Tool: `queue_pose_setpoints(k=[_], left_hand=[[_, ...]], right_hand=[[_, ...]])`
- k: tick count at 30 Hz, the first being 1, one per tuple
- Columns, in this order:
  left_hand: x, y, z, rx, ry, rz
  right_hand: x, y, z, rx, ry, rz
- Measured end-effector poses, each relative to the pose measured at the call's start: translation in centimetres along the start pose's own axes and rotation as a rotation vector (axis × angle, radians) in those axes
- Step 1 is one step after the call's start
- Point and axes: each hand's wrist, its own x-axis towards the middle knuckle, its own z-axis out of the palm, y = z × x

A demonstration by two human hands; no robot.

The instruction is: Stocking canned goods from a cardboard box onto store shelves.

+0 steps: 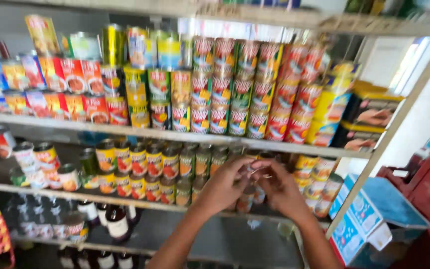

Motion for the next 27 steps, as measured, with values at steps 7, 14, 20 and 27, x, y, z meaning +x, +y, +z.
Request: queue_pose_setpoints(k=[7, 14, 20, 27], left_hand=[[11.6, 2.9, 0.8, 0.244, -0.01, 0.262], [17.9, 3.0, 5.1, 0.284, 0.014, 0.298], [19.7, 0.6, 8.7, 0.395, 0.048, 0.391], [21.9, 2.5, 8.4, 0.521, 0.234, 0.447]], right_hand=[[8.7, -5.2, -10.1, -0.482, 0.195, -0.208], [13.7, -7.6, -19.3, -1.058, 0.54, -0.484], [16.1, -6.4, -23.1, -1.236, 0.526, -0.37], [17.7, -8.6, -20.4, -1.289, 0.45, -0.617]])
